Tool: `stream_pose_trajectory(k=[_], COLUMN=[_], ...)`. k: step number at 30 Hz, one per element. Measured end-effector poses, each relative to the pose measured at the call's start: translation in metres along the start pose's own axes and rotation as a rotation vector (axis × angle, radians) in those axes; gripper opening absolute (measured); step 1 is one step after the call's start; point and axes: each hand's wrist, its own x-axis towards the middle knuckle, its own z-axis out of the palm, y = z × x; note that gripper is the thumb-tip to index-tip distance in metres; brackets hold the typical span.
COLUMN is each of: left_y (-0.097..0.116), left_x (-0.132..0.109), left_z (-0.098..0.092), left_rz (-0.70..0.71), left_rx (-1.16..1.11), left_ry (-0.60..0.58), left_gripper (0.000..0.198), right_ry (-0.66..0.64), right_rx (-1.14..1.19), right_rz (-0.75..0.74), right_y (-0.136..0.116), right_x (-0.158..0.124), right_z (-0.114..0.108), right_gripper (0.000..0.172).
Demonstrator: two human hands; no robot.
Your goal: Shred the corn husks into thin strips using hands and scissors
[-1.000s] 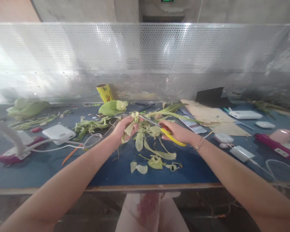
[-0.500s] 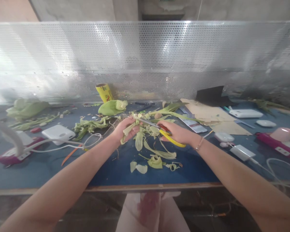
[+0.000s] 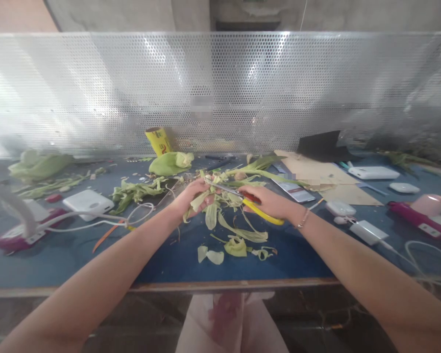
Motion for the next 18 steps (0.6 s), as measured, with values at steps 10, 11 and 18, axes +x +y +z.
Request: stream_pose_trajectory(k=[10,11,18], left_y=[0.001,0.002,0.004], left_x=[-0.004,-0.004,-0.006], left_z=[0.003,0.003,0.006], left_rz=[-0.005,-0.001,0.012], left_rx=[-0.008,-0.009,-0.014], left_ry=[-0.042,-0.048,-0.014], left_gripper=[0.032,0.031,0.026], right_ry=[-0.066,-0.072,-0.056], right_rx=[0.096,0.099,0.117], right_rz=[-0.048,-0.049,-0.035], right_y=[0.015,0.015,0.01], right_x=[0.0,0.0,0.0], right_z=[0.005,0.005,0.005], right_gripper=[0.055,0.055,0.052])
